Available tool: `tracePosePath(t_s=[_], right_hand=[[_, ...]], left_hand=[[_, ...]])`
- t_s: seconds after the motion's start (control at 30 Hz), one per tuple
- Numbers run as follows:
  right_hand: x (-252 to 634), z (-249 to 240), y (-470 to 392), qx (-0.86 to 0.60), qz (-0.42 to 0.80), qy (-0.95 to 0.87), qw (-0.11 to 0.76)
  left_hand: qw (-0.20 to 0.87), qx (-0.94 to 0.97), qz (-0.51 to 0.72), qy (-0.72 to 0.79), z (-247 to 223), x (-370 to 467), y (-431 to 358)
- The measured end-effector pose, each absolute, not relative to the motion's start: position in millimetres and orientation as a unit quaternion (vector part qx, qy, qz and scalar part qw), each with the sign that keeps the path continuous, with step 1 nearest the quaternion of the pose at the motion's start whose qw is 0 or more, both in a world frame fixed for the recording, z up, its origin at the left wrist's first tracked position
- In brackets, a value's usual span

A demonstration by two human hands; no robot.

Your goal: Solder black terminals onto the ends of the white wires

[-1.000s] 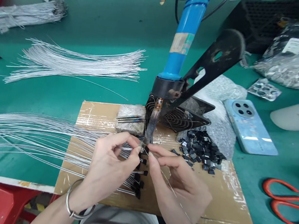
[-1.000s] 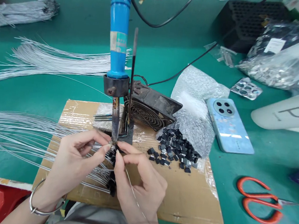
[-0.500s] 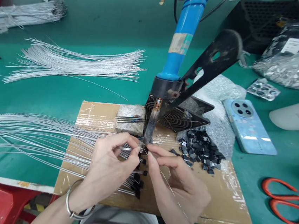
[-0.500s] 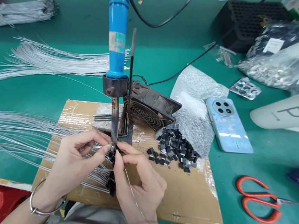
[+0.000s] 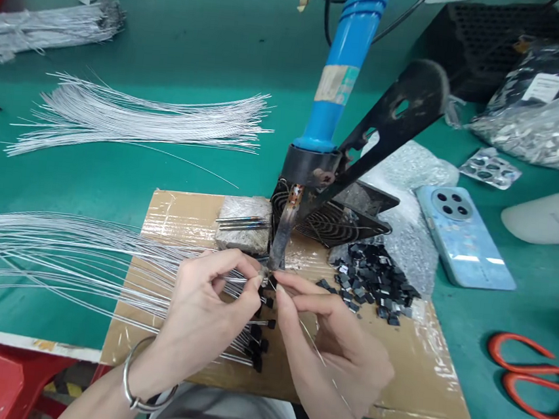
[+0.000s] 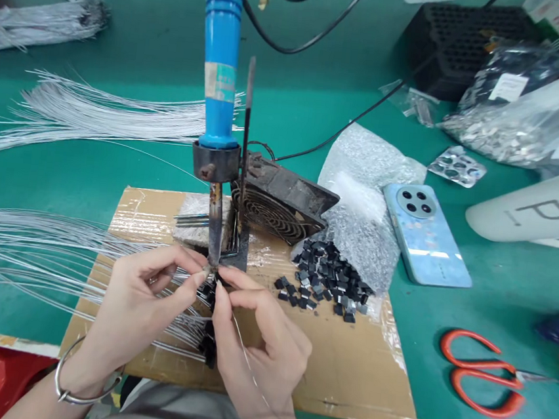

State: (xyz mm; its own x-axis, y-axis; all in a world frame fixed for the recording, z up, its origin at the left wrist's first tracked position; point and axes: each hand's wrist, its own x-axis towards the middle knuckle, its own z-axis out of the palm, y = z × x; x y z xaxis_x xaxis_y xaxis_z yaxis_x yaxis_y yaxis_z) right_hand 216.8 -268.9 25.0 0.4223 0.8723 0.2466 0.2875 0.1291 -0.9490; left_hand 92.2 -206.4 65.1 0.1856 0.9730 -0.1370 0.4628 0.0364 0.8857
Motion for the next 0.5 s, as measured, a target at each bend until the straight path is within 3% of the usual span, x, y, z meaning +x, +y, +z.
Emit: tracePosePath(t_s=[0.23, 0.5], right_hand=[[215.5, 22.4, -270.3, -0.605, 0.273, -0.459, 0.590], [221.4, 21.7, -270.4, -0.674, 0.306, -0.321, 0.591]], left_hand=[[0.473, 0.604, 0.281, 0.576, 59.6, 89.2, -206.8], [0.483, 0.609, 0.279, 0.565, 57.5, 80.3, -210.8]])
